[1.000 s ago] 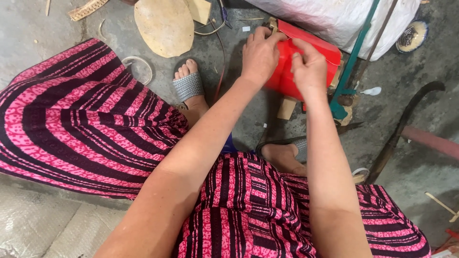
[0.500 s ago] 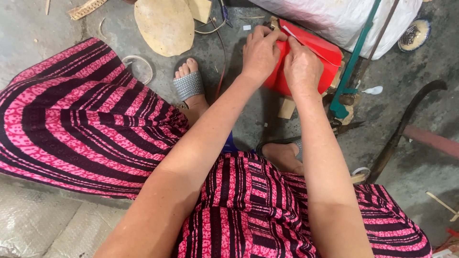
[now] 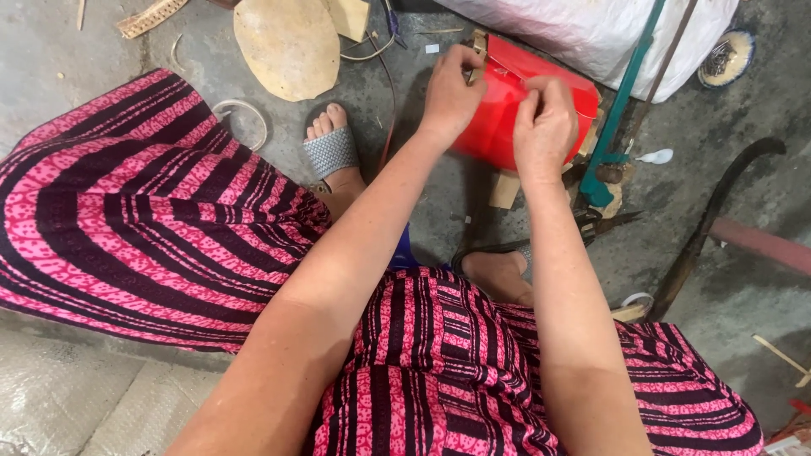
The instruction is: Applying a red adhesive covering to a wooden drum frame using tape and scissors.
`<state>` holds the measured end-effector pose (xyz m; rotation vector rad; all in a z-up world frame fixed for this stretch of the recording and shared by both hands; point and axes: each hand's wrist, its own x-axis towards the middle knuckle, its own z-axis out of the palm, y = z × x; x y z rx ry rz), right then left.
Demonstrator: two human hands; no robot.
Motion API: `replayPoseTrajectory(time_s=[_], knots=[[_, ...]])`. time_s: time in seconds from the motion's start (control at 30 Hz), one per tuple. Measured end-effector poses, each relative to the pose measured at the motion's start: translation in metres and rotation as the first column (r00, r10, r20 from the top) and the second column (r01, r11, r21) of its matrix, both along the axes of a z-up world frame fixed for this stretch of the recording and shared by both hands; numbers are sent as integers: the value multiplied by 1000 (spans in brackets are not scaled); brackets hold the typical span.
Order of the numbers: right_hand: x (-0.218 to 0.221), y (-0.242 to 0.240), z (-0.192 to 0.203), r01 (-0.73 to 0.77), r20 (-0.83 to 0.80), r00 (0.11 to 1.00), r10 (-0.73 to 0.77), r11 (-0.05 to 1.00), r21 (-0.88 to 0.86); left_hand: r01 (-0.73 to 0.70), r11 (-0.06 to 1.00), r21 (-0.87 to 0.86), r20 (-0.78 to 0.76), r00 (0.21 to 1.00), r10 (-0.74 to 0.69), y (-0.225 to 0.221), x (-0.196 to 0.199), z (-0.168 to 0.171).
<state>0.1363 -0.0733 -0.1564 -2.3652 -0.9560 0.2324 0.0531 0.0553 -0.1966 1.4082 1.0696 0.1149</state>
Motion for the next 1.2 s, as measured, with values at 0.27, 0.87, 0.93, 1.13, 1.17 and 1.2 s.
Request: replayPoseTrajectory(time_s=[0.27,0.87,0.93,1.13,1.17,1.2], knots=[[-4,-6,-30,-243,297,899,322,931,-273,-135,915,-381,-62,991,120,10,-1,19],[15,-92,-38,304,-156,950,-270,912,275,-255,845,-471,-150,967,208,11,0,32],[26,-134,-71,658,-617,644,-453,739,144,-252,826,-504,-164,967,195,12,-4,48],[-3,-126,-76,831,-861,358,-362,543,118,-7,948,-318,-186,981,-55,-5,-21,31],[-4,-125,-75,838,-861,359,-361,531,126,8,950,-312,-180,981,-67,-7,-25,34],[-4,-125,-73,844,-876,329,-353,526,105,-7,946,-325,-184,981,-56,-9,-27,38]])
